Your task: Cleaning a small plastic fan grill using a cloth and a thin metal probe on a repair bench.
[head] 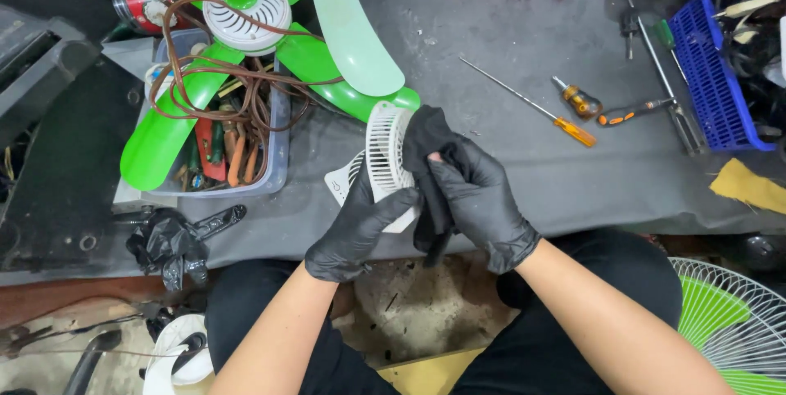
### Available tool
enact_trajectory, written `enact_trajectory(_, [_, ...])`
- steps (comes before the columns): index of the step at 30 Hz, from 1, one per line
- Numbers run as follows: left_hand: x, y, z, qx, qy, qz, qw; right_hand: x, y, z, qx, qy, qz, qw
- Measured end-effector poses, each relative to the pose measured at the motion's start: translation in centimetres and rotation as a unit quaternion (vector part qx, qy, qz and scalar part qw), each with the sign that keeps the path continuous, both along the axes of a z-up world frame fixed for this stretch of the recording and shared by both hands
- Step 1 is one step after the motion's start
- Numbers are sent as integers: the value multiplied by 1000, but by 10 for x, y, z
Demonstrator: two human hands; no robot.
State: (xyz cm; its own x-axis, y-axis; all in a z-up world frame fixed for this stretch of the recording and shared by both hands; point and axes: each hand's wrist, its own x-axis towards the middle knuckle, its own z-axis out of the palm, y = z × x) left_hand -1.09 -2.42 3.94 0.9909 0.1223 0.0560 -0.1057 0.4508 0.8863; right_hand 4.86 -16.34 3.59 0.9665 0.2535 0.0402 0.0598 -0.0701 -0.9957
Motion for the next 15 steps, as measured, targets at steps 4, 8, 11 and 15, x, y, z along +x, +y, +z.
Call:
enact_trajectory(4, [-1, -2, -28, -212, 95, -29, 972, 17, -3, 9, 38, -46, -72, 996])
enact_trajectory(8, [-1, -13, -23, -233, 119, -32, 965, -1, -11, -19, -99, -290, -3, 952])
enact_trajectory(11, [-2, -14, -7, -250, 138, -45, 957, 15, -16, -26, -104, -483, 75, 866])
enact_trajectory(15, [-8, -13, -17, -267, 148, -64, 950, 59, -21, 10, -185, -544, -49, 817])
